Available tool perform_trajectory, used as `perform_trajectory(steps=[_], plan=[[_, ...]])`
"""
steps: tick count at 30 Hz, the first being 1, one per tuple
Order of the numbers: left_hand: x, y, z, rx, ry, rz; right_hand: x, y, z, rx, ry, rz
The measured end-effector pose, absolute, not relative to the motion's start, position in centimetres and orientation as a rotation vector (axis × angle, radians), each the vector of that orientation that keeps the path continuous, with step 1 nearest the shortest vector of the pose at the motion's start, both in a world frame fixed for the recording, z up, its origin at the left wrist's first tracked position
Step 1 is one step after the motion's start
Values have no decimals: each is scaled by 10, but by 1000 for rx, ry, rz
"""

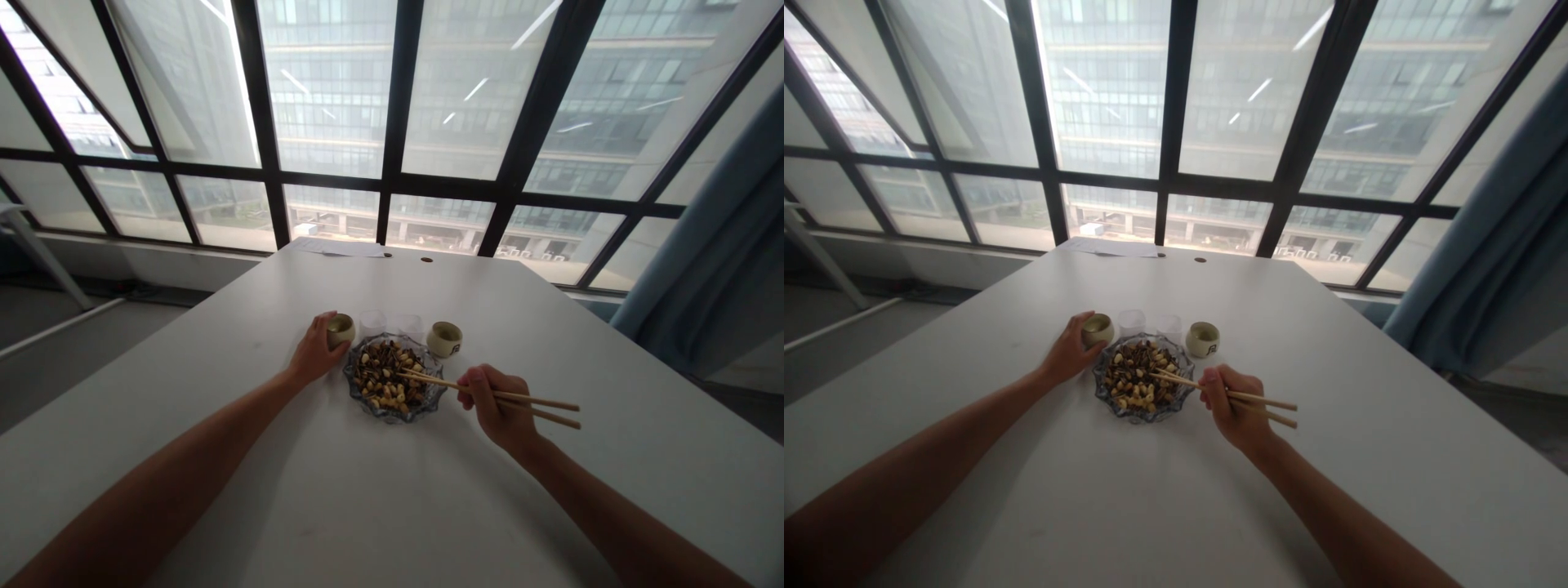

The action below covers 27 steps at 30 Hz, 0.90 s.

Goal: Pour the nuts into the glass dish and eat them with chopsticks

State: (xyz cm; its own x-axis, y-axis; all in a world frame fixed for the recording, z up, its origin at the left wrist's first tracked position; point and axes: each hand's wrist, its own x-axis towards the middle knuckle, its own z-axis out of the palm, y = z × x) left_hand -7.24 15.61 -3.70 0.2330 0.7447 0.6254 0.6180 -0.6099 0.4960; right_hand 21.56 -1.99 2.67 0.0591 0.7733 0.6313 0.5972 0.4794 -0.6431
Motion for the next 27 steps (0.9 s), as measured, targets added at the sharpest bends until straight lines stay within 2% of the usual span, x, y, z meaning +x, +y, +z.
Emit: perform_trajectory(steps=[11,27], plan=[[-72,157,-37,2340,1320,1315,219,-19,22,-1200,-1742,200],[-72,155,-34,2326,1326,1285,218,-15,23,-1227,-1675,390]])
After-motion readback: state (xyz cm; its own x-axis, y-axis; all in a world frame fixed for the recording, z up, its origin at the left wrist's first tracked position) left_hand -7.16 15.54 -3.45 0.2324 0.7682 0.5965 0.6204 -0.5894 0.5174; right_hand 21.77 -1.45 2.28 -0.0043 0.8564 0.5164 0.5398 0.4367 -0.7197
